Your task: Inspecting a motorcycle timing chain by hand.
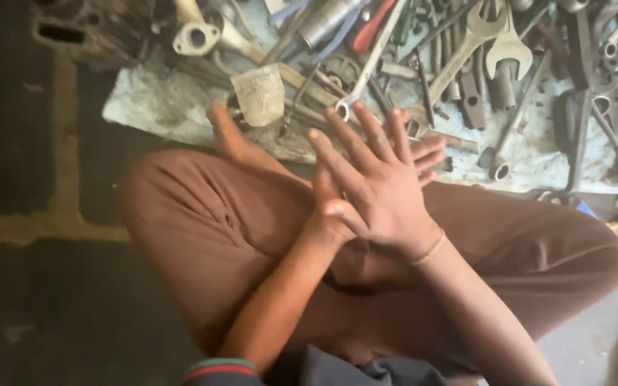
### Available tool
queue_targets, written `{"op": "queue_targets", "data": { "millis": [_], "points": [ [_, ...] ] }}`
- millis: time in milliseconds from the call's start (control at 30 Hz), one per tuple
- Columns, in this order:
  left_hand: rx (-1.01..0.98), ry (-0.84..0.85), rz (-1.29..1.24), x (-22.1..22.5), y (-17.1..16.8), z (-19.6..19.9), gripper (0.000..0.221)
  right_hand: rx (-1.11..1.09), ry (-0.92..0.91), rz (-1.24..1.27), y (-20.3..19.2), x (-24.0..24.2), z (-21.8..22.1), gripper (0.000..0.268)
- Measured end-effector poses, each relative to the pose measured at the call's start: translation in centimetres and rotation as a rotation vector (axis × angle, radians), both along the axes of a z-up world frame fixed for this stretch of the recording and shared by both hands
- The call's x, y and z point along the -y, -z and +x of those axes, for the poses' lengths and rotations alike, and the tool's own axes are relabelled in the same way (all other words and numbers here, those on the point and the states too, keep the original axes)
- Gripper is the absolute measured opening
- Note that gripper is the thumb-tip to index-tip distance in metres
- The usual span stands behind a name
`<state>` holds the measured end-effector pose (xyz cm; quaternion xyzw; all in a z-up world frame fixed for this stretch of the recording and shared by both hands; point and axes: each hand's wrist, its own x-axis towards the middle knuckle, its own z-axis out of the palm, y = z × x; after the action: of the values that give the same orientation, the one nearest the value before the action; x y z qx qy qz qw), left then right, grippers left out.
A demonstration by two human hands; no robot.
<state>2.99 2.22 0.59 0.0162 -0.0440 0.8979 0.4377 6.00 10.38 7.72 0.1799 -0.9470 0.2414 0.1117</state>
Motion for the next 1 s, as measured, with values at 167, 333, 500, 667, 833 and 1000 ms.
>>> {"op": "queue_targets", "data": {
  "millis": [167, 333, 500, 667, 833, 1000],
  "points": [
    [-0.079, -0.048, -0.097, -0.2, -0.1, 0.2, 0.11, 0.029, 0.063, -0.039, 0.8, -0.2, -0.2, 0.078],
    [-0.09, -0.203, -0.234, -0.4, 0.4, 0.6, 0.096, 0.105, 0.072, -0.241, 3.0, 0.2, -0.1, 0.077],
    [-0.463, -0.48, -0.696, -0.6, 2.0, 1.1, 0.073, 0.156, 0.006, -0.737, 3.5, 0.4, -0.1, 0.073],
    [-0.757, -0.652, -0.977, -1.1, 0.3, 0.8, 0.068, 0.411, 0.193, -1.086, 7.1, -0.7, 1.1, 0.071],
    [-1.17, -0.83, -1.235, -1.2, 0.1, 0.8, 0.054, 0.615, 0.149, -1.869, 10.9, -2.5, 2.1, 0.064],
    [-1.555, -0.878, -1.478, -1.2, -0.4, 0.9, 0.051, 0.506, 0.001, -1.841, 4.5, -1.3, 1.4, 0.063]
  ]
}}
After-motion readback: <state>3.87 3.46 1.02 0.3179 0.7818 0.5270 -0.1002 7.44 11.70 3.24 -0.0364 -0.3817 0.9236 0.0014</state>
